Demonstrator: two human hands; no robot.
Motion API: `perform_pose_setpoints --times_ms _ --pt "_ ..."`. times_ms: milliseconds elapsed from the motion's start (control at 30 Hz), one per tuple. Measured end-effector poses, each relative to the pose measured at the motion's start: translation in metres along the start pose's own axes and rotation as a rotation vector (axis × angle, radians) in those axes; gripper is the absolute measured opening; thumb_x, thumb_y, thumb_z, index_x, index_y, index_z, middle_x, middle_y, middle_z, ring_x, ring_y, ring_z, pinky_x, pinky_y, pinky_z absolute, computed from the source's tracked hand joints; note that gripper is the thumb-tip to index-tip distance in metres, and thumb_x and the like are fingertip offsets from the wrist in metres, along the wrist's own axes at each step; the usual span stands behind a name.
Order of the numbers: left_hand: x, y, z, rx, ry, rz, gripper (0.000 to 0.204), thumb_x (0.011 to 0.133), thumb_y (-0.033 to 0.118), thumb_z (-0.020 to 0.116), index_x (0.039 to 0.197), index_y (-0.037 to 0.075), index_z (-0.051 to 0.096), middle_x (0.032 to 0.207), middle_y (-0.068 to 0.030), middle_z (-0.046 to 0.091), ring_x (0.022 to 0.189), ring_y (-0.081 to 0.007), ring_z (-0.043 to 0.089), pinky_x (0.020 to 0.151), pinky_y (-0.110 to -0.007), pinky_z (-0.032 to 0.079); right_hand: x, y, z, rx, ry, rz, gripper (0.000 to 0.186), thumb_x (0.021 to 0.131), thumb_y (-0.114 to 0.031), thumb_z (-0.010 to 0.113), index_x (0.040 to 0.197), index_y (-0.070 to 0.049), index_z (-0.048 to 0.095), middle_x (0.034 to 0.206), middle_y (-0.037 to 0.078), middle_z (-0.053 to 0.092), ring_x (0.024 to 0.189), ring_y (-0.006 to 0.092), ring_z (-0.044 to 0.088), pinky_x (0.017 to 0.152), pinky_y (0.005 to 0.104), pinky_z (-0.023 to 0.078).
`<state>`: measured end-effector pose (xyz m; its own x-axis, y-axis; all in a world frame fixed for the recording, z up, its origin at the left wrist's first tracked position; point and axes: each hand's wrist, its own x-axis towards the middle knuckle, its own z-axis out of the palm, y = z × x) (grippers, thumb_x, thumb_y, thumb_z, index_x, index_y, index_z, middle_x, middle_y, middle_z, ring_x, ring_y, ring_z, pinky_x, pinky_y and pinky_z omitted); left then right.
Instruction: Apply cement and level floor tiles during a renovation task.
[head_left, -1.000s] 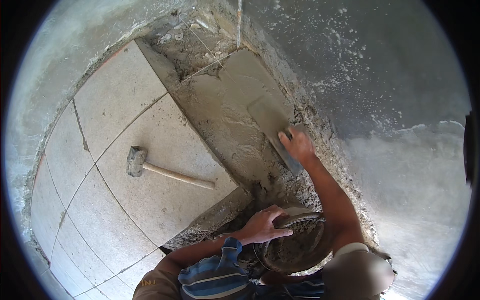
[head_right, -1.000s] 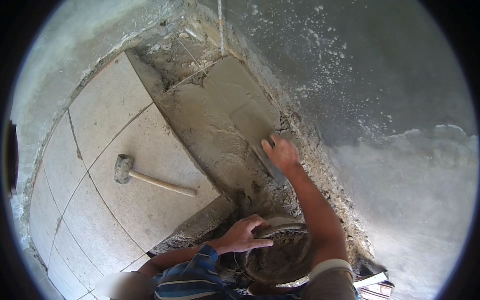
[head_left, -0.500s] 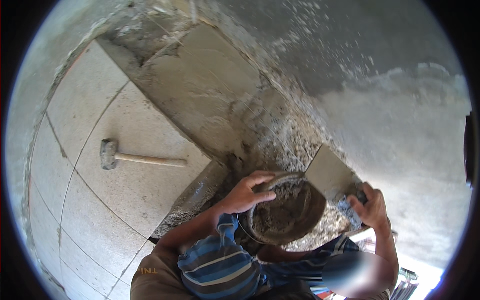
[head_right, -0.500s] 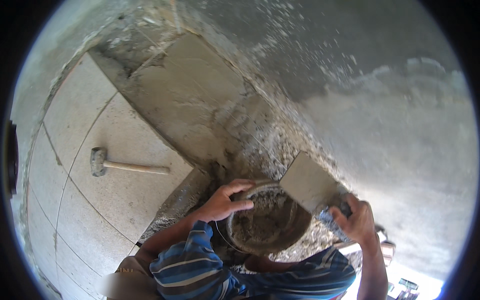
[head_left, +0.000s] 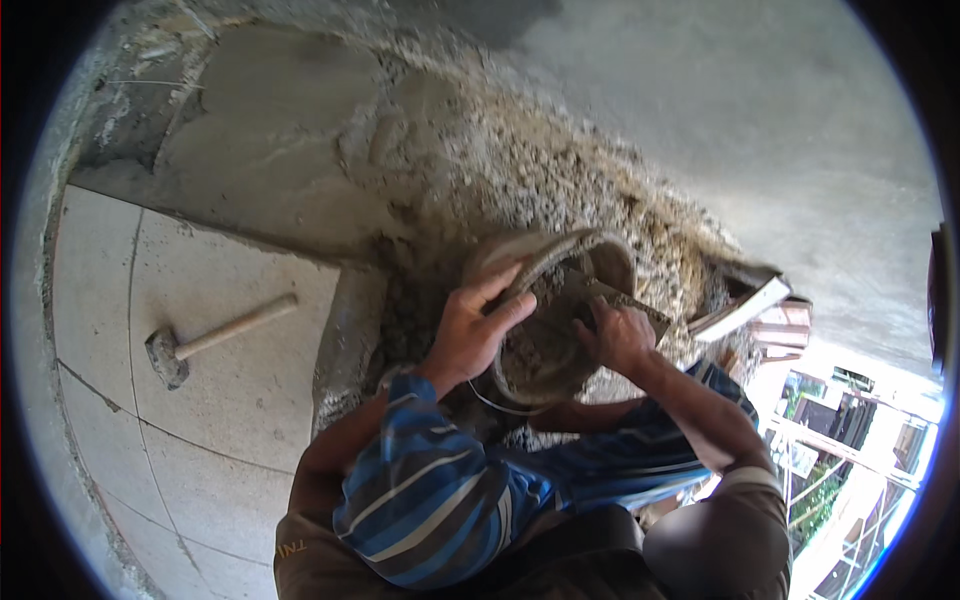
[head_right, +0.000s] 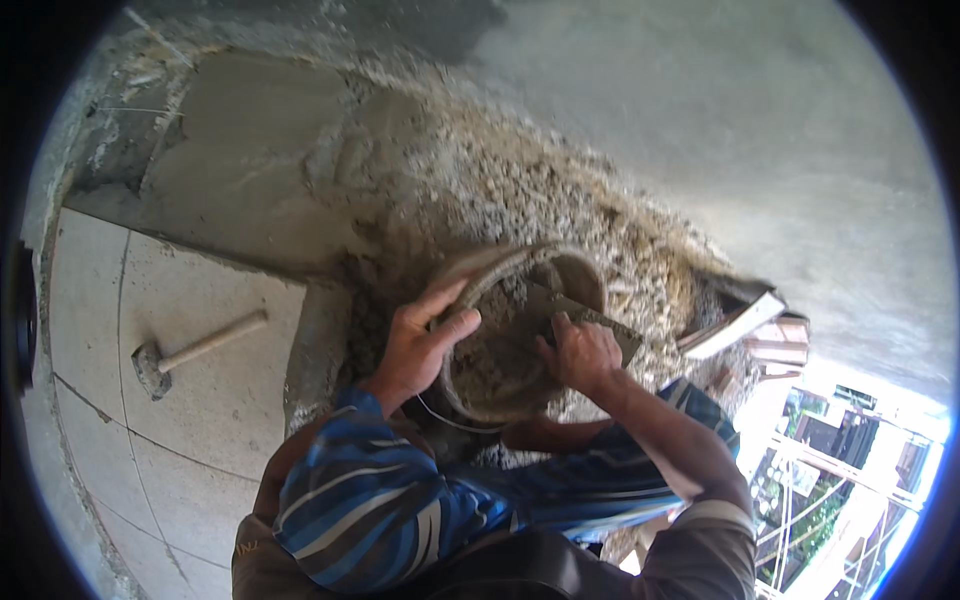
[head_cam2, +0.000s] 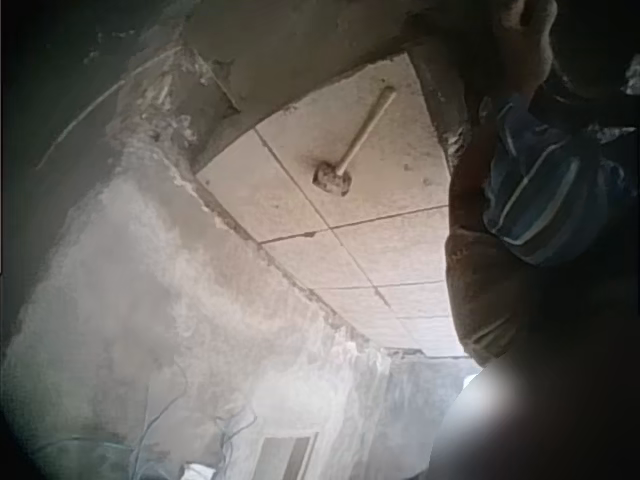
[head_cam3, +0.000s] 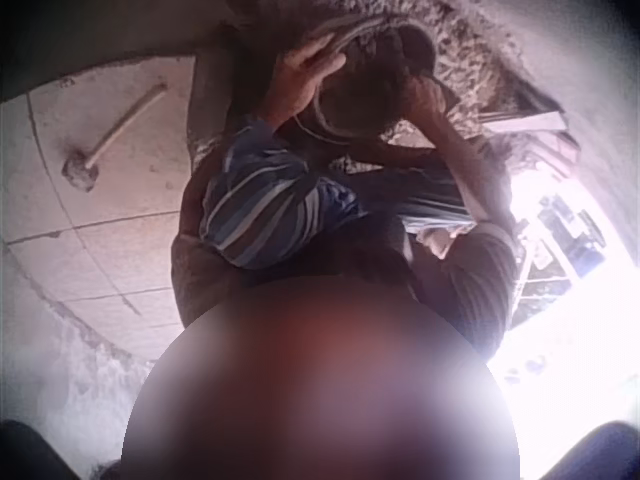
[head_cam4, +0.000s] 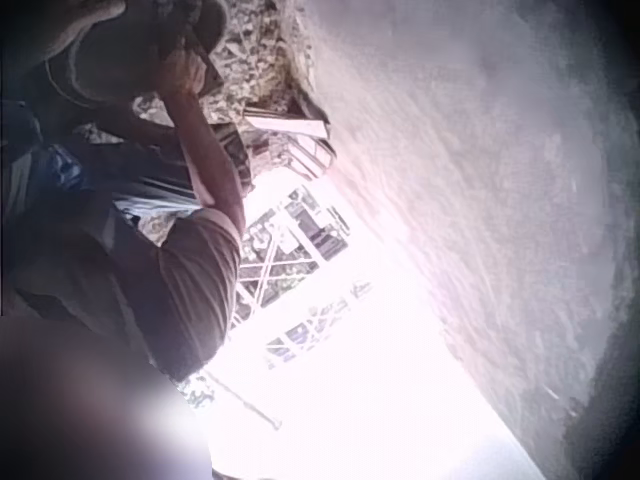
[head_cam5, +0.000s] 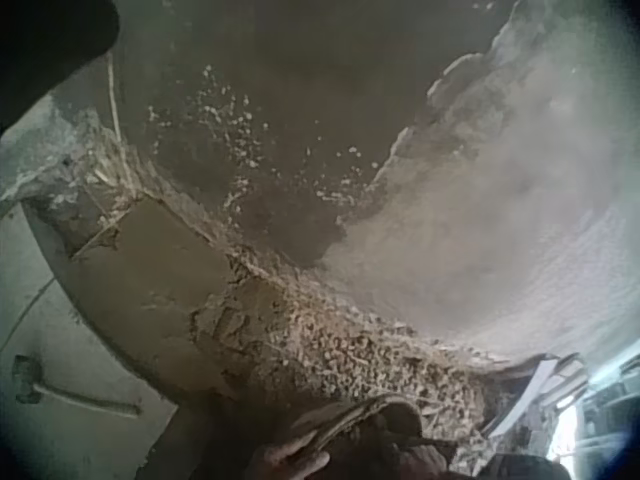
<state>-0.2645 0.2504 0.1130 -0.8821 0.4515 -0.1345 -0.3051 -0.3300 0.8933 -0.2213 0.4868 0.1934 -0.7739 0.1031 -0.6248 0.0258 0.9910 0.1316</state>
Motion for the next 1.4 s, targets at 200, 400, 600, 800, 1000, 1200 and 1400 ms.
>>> perform_pose_setpoints --times_ms 200,400,600,800,1000,1200,1400 --pt "0.0 0.002 0.009 -0.213 0.035 -0.048 0.043 0.1 0.013 0.065 0.139 -0.003 0.057 0.134 -0.0107 0.063 0.125 -0.0154 0.055 0.106 -0.032 0.043 0.006 -0.014 0.006 0.221 0.001 -0.031 0.044 0.093 -0.044 0.064 0.114 -0.005 0.062 0.093 0.026 0.071 0.094 0.0428 0.068 0.082 0.051 0.055" --pt "0.002 -0.018 -0.003 0.115 0.033 0.159 0.041 0.098 0.013 0.067 0.135 -0.003 0.061 0.131 -0.0062 0.064 0.12 -0.0117 0.056 0.101 -0.029 0.046 -0.009 0.008 0.003 0.403 0.032 -0.084 0.048 0.091 -0.043 0.068 0.123 -0.007 0.065 0.109 0.021 0.071 0.107 0.0417 0.066 0.092 0.0501 0.053" --pt "0.019 -0.011 -0.045 -0.323 0.064 -0.03 0.039 0.097 0.014 0.069 0.132 -0.001 0.065 0.125 -0.0044 0.068 0.111 -0.0119 0.06 0.1 -0.03 0.046 -0.034 0.037 -0.009 0.462 0.306 -0.218 0.033 0.087 -0.03 0.076 0.09 -0.001 0.061 0.071 0.023 0.063 0.065 0.0477 0.06 0.056 0.0436 0.048" --pt "0.022 -0.027 -0.059 -0.43 0.003 -0.143 0.044 0.094 0.02 0.073 0.132 -0.002 0.064 0.117 -0.0046 0.071 0.108 -0.0114 0.061 0.1 -0.028 0.046 -0.045 -0.003 -0.089 0.428 0.295 -0.245 0.025 0.087 -0.023 0.073 0.088 -0.001 0.061 0.065 0.014 0.061 0.055 0.0289 0.059 0.054 0.0372 0.047" --pt "0.012 -0.029 -0.06 -0.282 0.054 0.089 0.04 0.091 0.019 0.073 0.128 0.003 0.068 0.117 -0.0058 0.074 0.109 -0.0129 0.062 0.102 -0.031 0.045 0.014 -0.101 -0.17 0.761 -0.063 -0.277 0.019 0.088 -0.018 0.069 0.091 0.0 0.065 0.06 0.001 0.056 0.053 0.0071 0.052 0.048 0.0273 0.039" --pt "0.024 -0.014 -0.064 -0.159 -0.022 -0.03 0.04 0.093 0.026 0.073 0.126 0.005 0.07 0.113 -0.0081 0.075 0.106 -0.0146 0.064 0.099 -0.032 0.046 0.202 -0.279 -0.186 0.348 0.122 -0.582 0.034 0.094 -0.034 0.063 0.088 0.0 0.063 0.069 0.014 0.067 0.061 0.028 0.065 0.06 0.0419 0.051" --pt "0.014 -0.03 -0.074 -0.171 -0.057 -0.115 0.045 0.096 0.033 0.072 0.133 0.008 0.067 0.099 -0.0038 0.072 0.082 -0.0107 0.056 0.076 -0.031 0.047 0.212 -0.305 -0.159 -0.034 0.51 -0.568 0.047 0.095 -0.045 0.06 0.114 -0.002 0.065 0.093 0.027 0.072 0.089 0.0486 0.069 0.083 0.0561 0.054"
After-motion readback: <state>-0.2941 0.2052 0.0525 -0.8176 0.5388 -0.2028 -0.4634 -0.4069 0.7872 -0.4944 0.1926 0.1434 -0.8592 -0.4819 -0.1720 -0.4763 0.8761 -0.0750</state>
